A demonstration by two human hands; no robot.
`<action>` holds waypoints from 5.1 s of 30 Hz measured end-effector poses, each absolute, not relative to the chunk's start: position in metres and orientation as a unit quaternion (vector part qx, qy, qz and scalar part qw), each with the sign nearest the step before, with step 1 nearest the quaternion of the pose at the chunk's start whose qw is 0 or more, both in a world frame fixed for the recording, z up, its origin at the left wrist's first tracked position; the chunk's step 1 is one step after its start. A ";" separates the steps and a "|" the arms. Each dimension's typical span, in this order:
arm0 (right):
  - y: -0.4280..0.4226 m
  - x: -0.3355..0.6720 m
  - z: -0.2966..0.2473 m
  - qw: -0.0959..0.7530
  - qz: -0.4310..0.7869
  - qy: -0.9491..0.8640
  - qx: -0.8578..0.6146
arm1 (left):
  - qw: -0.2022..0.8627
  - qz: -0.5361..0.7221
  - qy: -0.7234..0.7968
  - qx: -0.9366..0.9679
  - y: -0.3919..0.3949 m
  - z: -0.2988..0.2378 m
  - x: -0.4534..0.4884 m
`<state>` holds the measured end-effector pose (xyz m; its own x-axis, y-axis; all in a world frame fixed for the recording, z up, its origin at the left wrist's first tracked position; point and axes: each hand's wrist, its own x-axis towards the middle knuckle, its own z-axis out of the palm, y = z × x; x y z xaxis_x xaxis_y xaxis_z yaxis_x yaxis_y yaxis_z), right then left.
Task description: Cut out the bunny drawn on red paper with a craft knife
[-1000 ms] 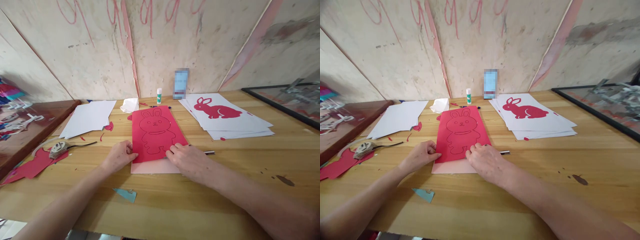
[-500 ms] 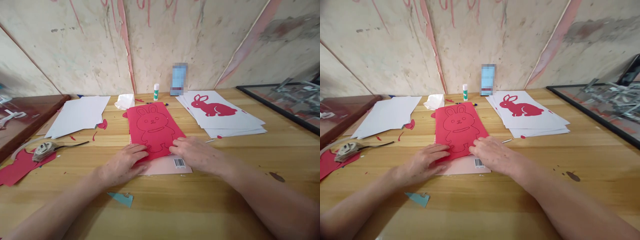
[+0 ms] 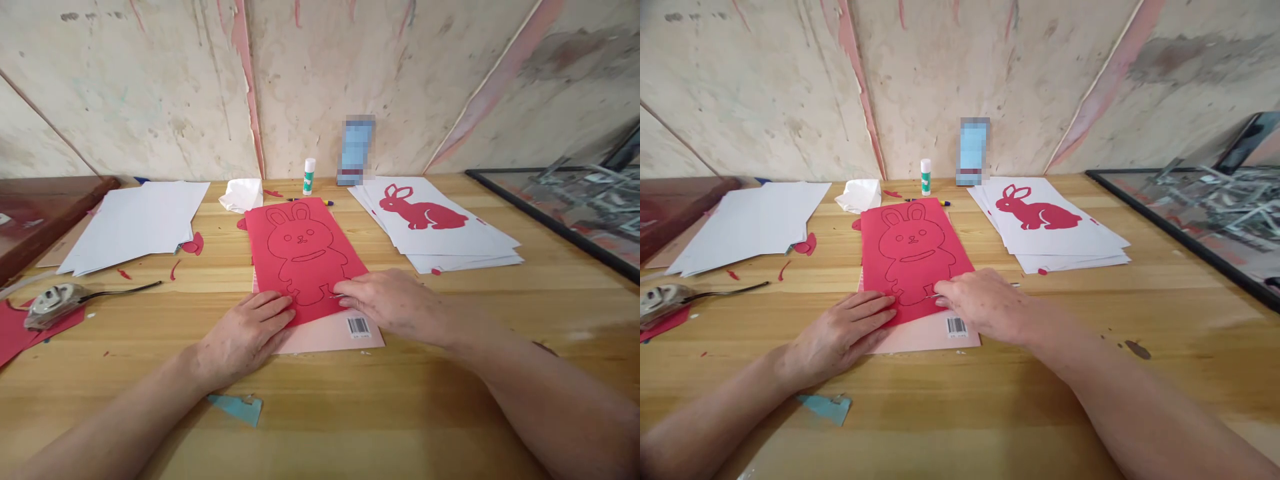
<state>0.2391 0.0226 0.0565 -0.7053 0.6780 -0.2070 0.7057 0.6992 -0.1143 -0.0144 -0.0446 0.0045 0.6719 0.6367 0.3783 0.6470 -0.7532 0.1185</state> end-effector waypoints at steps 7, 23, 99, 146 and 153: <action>0.014 0.222 0.035 0.024 -0.080 0.927 0.365 | 0.024 -0.212 -0.309 -0.927 -0.045 0.000 -0.015; 0.007 0.215 0.021 -0.061 0.031 0.942 0.328 | -0.034 -0.187 -0.304 -0.934 -0.050 0.006 -0.014; 0.008 0.219 0.020 -0.073 0.162 0.955 0.237 | -0.037 -0.180 -0.317 -0.931 -0.048 0.004 -0.015; 0.010 0.222 0.025 -0.117 0.017 0.935 0.334 | -0.060 -0.202 -0.322 -0.923 -0.048 0.003 -0.015; 0.012 0.219 0.028 -0.076 -0.011 0.902 0.424 | -0.020 -0.230 -0.318 -0.919 -0.048 0.005 -0.017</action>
<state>0.2186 0.0123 0.0277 -0.6286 0.7672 0.1272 0.7639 0.6398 -0.0840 -0.0173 -0.0484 0.0049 0.6917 0.5938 0.4110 0.5751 -0.7971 0.1838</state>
